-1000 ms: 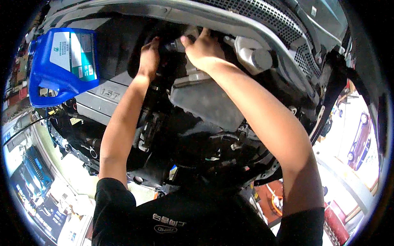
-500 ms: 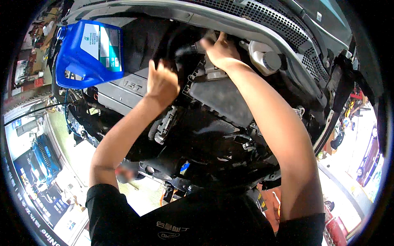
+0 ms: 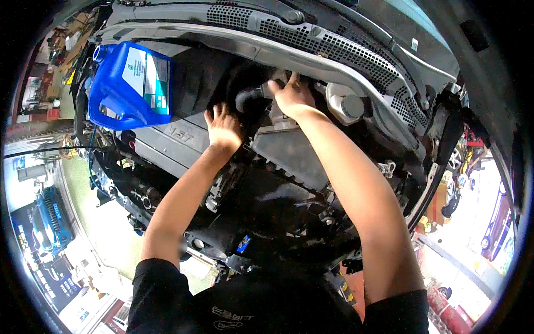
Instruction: The person pours coolant from a blue container into the car's engine reservoir. After filling, they secure the reservoir cap and use a ratchet to tighten bolts on the engine cover.
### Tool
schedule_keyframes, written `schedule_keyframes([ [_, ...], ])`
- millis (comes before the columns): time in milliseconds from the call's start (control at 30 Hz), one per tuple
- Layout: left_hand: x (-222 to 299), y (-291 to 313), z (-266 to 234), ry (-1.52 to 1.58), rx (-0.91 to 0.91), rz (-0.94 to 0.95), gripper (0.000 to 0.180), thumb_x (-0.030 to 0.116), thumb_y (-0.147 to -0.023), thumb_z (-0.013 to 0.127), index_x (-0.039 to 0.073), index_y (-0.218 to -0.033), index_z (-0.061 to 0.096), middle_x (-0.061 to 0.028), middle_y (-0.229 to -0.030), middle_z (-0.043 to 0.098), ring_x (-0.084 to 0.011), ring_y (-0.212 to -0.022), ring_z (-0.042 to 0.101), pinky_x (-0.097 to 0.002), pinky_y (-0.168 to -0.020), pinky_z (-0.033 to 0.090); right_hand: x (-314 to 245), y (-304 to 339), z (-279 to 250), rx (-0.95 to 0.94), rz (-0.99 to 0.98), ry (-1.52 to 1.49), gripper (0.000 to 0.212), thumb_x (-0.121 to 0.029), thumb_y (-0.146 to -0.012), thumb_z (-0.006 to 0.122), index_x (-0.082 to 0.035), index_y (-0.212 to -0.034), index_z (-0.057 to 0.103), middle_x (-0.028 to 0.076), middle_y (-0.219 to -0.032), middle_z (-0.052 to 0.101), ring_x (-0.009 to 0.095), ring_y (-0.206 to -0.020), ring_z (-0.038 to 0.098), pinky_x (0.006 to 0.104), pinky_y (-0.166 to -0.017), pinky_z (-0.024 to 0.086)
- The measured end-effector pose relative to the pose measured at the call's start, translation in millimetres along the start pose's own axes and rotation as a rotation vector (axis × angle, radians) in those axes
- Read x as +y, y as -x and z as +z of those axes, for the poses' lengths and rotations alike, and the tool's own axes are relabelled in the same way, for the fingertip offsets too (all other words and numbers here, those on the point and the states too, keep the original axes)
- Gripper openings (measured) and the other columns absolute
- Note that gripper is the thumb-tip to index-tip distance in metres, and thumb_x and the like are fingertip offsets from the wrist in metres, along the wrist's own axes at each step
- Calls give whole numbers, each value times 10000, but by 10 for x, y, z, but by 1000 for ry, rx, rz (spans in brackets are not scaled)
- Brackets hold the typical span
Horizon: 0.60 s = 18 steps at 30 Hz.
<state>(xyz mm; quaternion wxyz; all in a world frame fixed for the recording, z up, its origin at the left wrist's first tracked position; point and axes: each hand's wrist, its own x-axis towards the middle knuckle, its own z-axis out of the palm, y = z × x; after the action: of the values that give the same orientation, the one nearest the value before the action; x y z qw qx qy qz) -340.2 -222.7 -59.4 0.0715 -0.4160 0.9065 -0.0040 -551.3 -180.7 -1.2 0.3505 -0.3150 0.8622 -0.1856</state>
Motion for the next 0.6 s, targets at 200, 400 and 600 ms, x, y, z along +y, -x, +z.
schedule_keyframes([
  [200, 17, -150, -152, 144, 50, -114, 678, 574, -908, 673, 39, -1323, 641, -162, -1323, 630, -297, -1282, 592, -441, -1064, 428, -15, 31, 9, 48, -19, 8, 987, -602, -996, 580, -123, -1680, 54, 247, -1715, 187, 432, -1554, 277, 510, -1261, 293],
  [400, -9, -237, -200, 379, -175, -207, 710, 561, -915, 703, -9, -1316, 565, -235, -1003, 766, -381, -1000, 737, -491, -886, 557, -19, 81, -17, 90, -56, 10, 925, -570, -994, 596, -49, -1643, 192, 289, -1649, 319, 437, -1481, 409, 492, -1223, 364],
  [600, 8, -130, -76, 588, 245, -116, 623, 324, -878, 805, 20, -1361, 554, -255, -1061, 736, -454, -1024, 694, -511, -884, 552, -38, 46, -33, 5, -21, -13, 952, -554, -1009, 580, -40, -1664, 118, 234, -1703, 238, 403, -1533, 339, 472, -1256, 327],
])
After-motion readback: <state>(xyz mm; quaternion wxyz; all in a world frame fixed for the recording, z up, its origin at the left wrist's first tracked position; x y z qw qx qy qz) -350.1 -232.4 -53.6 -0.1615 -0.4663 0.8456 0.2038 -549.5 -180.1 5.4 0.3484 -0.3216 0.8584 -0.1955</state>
